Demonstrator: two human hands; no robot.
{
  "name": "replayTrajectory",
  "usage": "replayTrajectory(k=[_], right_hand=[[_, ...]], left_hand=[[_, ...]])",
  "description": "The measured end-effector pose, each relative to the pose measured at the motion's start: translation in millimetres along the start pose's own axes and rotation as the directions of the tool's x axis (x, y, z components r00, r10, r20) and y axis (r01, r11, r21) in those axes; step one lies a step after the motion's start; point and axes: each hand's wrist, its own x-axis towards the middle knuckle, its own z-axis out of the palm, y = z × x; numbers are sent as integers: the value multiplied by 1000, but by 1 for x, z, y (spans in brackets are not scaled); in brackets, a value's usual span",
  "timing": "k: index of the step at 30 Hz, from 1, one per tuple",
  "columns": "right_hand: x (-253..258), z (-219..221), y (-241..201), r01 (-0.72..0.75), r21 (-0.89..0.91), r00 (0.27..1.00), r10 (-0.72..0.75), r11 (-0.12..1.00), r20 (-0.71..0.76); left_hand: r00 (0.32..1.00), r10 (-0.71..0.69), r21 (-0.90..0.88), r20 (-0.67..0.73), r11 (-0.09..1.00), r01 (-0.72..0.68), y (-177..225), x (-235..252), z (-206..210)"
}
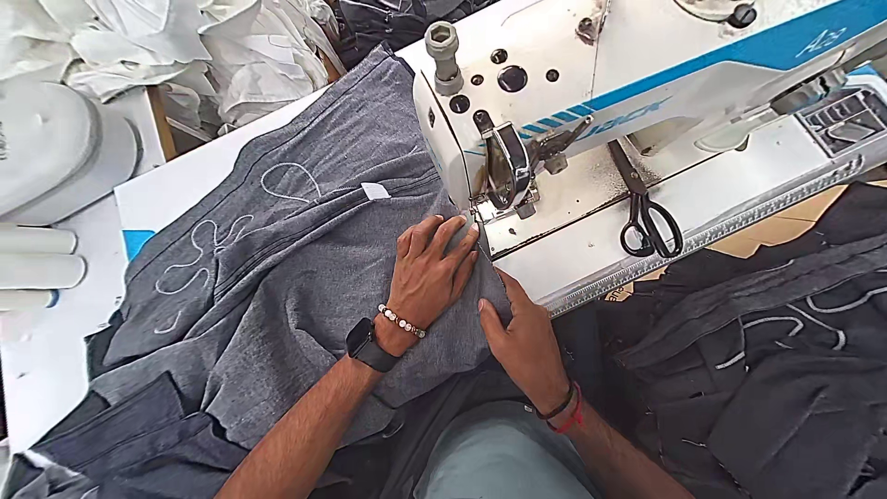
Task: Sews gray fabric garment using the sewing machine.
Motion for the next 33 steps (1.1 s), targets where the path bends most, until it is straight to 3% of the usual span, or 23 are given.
replayTrajectory(k=[6,22,24,28,33], right_hand=[[-9,-9,-2,18,103,999,-14,995,-39],[20,-7,-1,33,-106,994,-44,994,-100],[22,-7,0,26,-109,995,-36,994,-97],[21,-9,1,14,-113,997,-22,994,-70],[20,-9,0,9,-125,998,-18,992,-66]], left_hand=[[1000,-16,-6,15,1000,16,-3,-1,0],[979,200,-3,-31,980,-200,-27,15,-5],[984,178,-15,-11,984,-179,-22,13,-6],[1000,6,-44,21,999,-5,3,1,-1],[999,39,-48,-16,998,-40,-2,-1,3]])
